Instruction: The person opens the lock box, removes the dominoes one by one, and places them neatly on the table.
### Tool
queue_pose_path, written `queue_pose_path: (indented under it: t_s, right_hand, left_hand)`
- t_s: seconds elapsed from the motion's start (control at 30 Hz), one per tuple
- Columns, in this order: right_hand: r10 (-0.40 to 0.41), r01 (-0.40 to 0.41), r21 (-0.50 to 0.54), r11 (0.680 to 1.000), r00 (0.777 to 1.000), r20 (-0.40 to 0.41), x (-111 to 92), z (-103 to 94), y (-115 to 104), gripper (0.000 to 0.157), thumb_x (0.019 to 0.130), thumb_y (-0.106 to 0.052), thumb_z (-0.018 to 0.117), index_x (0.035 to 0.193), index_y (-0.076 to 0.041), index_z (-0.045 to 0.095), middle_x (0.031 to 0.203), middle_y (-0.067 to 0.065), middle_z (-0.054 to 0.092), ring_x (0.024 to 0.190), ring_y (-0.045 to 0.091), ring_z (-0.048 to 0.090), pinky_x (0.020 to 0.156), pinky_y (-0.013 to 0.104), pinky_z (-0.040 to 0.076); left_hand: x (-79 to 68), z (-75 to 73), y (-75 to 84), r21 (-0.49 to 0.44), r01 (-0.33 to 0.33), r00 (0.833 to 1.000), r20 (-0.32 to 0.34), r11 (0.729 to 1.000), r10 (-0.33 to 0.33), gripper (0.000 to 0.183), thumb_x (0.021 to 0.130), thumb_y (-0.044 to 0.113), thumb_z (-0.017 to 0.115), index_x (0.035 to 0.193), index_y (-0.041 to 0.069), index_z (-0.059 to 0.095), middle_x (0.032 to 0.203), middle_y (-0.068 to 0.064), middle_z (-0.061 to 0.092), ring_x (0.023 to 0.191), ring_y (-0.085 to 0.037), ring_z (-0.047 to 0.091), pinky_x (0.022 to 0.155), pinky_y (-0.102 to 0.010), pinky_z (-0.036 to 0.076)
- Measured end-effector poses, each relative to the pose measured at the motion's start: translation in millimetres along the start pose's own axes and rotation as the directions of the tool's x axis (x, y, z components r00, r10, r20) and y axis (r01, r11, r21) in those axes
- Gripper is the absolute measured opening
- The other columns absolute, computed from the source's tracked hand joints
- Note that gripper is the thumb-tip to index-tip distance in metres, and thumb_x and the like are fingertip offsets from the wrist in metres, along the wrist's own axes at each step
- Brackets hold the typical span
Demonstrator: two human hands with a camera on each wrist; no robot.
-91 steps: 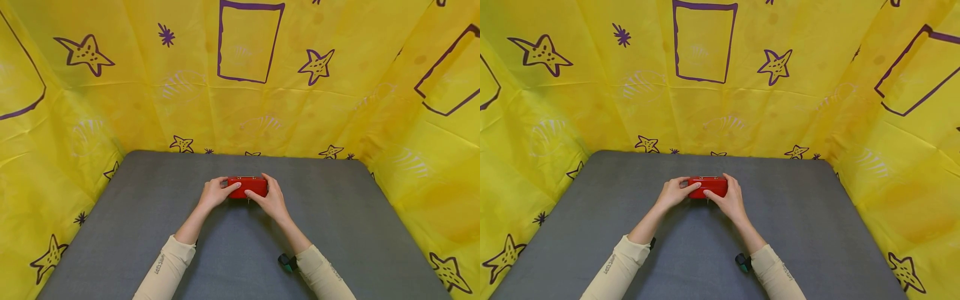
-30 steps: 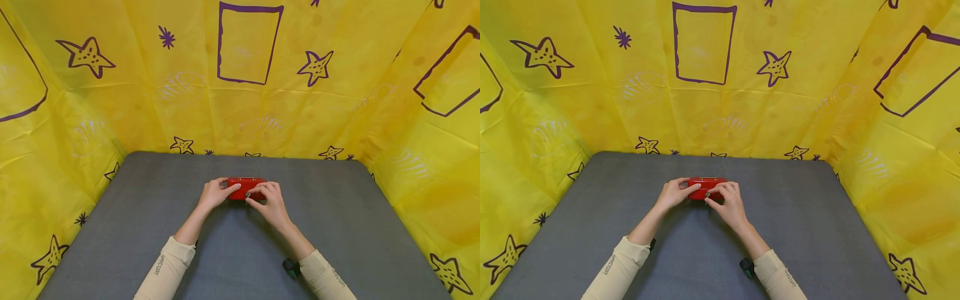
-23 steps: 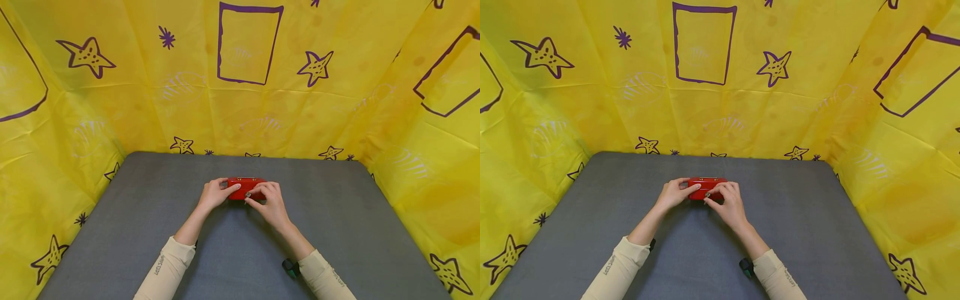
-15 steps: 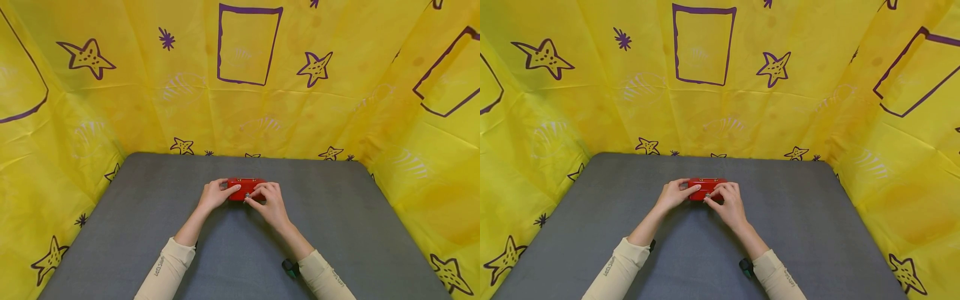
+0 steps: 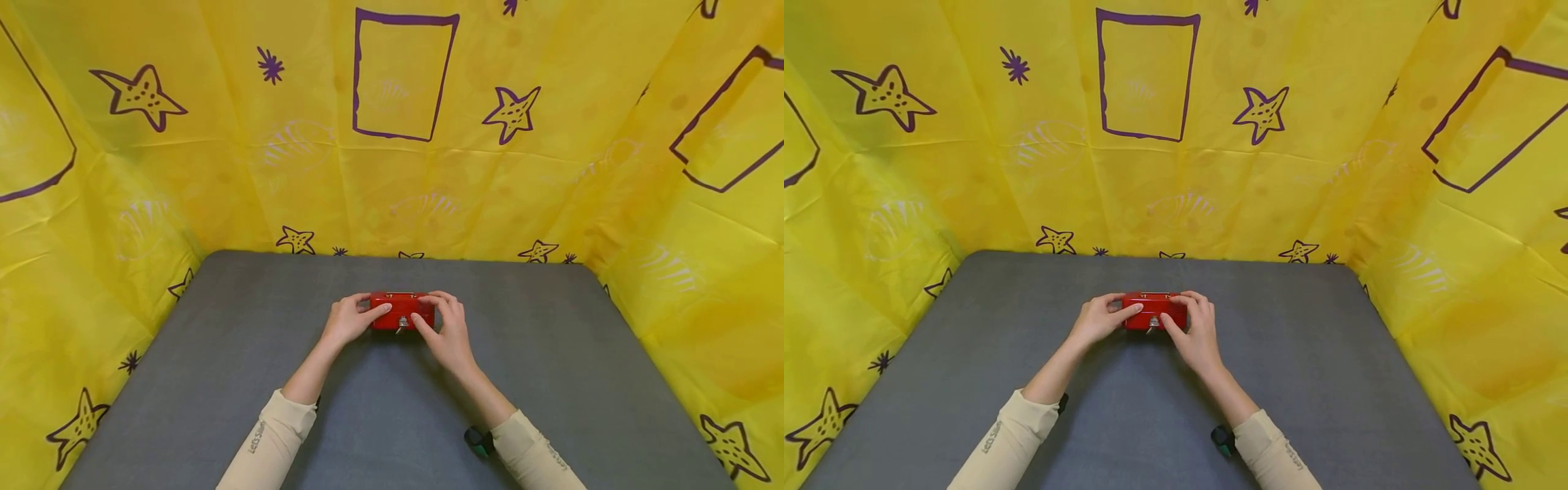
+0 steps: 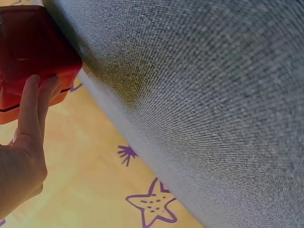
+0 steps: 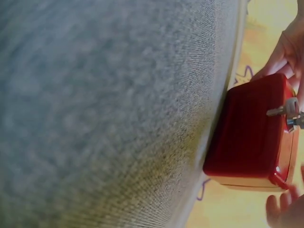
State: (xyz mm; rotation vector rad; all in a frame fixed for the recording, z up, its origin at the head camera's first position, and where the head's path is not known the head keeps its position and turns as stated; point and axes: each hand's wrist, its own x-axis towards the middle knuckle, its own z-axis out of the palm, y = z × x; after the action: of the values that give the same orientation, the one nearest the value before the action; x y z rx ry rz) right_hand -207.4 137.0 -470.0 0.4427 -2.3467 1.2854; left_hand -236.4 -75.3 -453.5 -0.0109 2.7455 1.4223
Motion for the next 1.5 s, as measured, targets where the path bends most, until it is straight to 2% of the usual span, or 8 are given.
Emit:
queue_pose_path:
  t_s: [0.07, 0.13, 0.23, 0.37, 0.53, 0.63, 1.03, 1.5]
  right_hand:
    - [0.093, -0.093, 0.051, 0.994, 0.996, 0.005, 0, -1.1, 0, 0.038, 0.088, -0.018, 0.073, 0.123, -0.007, 0.061, 0.132, 0.011, 0.051, 0.119, 0.029, 0.045, 0.096, 0.048, 0.045]
    - [0.202, -0.205, 0.099, 0.974, 0.979, 0.037, 0, -2.2, 1, 0.045, 0.09, -0.018, 0.07, 0.131, -0.007, 0.056, 0.138, 0.012, 0.048, 0.124, 0.03, 0.046, 0.101, 0.048, 0.044]
    - [0.361, -0.376, 0.127, 0.918, 0.924, 0.124, -1, -3.5, 1, 0.054, 0.093, -0.023, 0.066, 0.142, -0.009, 0.046, 0.144, 0.013, 0.046, 0.129, 0.03, 0.048, 0.103, 0.046, 0.042]
    - [0.457, -0.485, 0.102, 0.868, 0.863, 0.215, -2, -4.6, 2, 0.062, 0.096, -0.028, 0.062, 0.148, -0.004, 0.038, 0.147, 0.019, 0.044, 0.132, 0.033, 0.046, 0.106, 0.046, 0.038]
    - [0.446, -0.473, 0.075, 0.878, 0.864, 0.232, -2, -6.1, 4, 0.062, 0.097, -0.027, 0.061, 0.148, 0.0, 0.037, 0.145, 0.02, 0.045, 0.132, 0.034, 0.045, 0.109, 0.049, 0.034]
    - [0.426, -0.451, 0.065, 0.89, 0.874, 0.233, -3, -7.4, 5, 0.061, 0.096, -0.026, 0.061, 0.147, 0.001, 0.039, 0.143, 0.02, 0.047, 0.13, 0.034, 0.047, 0.108, 0.049, 0.035]
    - [0.39, -0.416, 0.048, 0.908, 0.881, 0.267, -8, -10.4, 7, 0.066, 0.093, -0.029, 0.067, 0.147, -0.002, 0.039, 0.142, 0.016, 0.05, 0.124, 0.03, 0.054, 0.103, 0.046, 0.042]
    - [0.386, -0.395, -0.04, 0.918, 0.867, 0.314, -14, -15.4, 6, 0.069, 0.089, -0.032, 0.071, 0.147, -0.008, 0.042, 0.135, 0.014, 0.057, 0.123, 0.03, 0.055, 0.101, 0.05, 0.043]
  left_hand:
    - [-0.9, -0.3, -0.1, -0.002, -0.003, 1.0, -0.002, 1.0, 0.003, 0.064, 0.085, 0.045, 0.072, 0.129, 0.0, 0.06, 0.12, -0.021, 0.065, 0.104, -0.032, 0.067, 0.08, -0.04, 0.056]
    - [-2.1, -0.7, -0.2, -0.004, 0.001, 1.0, -0.002, 1.0, -0.001, 0.063, 0.085, 0.044, 0.073, 0.129, 0.001, 0.06, 0.12, -0.021, 0.065, 0.104, -0.032, 0.067, 0.079, -0.04, 0.057]
    - [-4.0, -0.7, -0.7, -0.006, 0.003, 1.0, 0.002, 1.0, -0.003, 0.064, 0.085, 0.044, 0.073, 0.13, 0.001, 0.06, 0.119, -0.022, 0.065, 0.102, -0.032, 0.067, 0.077, -0.039, 0.057]
    - [-7.1, -0.9, -0.3, -0.008, 0.003, 1.0, 0.009, 1.0, -0.003, 0.065, 0.084, 0.044, 0.074, 0.131, 0.001, 0.059, 0.118, -0.022, 0.066, 0.102, -0.032, 0.067, 0.076, -0.039, 0.057]
    - [-10.5, -0.8, 0.1, -0.015, 0.002, 1.0, 0.017, 1.0, -0.002, 0.067, 0.084, 0.044, 0.074, 0.132, 0.0, 0.057, 0.12, -0.023, 0.065, 0.103, -0.033, 0.067, 0.077, -0.04, 0.057]
    - [-12.8, -0.1, -0.5, -0.019, 0.001, 1.0, 0.021, 1.0, -0.001, 0.067, 0.084, 0.043, 0.075, 0.133, 0.0, 0.057, 0.118, -0.022, 0.066, 0.102, -0.032, 0.067, 0.078, -0.04, 0.057]
    - [-25.8, 1.7, -3.4, -0.02, -0.045, 0.998, 0.033, 0.999, 0.045, 0.069, 0.081, 0.039, 0.079, 0.132, -0.002, 0.054, 0.107, -0.022, 0.069, 0.096, -0.03, 0.07, 0.078, -0.041, 0.056]
    - [-35.2, 5.4, -9.4, 0.004, -0.09, 0.994, 0.059, 0.996, 0.09, 0.07, 0.076, 0.034, 0.084, 0.127, -0.003, 0.053, 0.1, -0.02, 0.071, 0.093, -0.027, 0.07, 0.079, -0.043, 0.054]
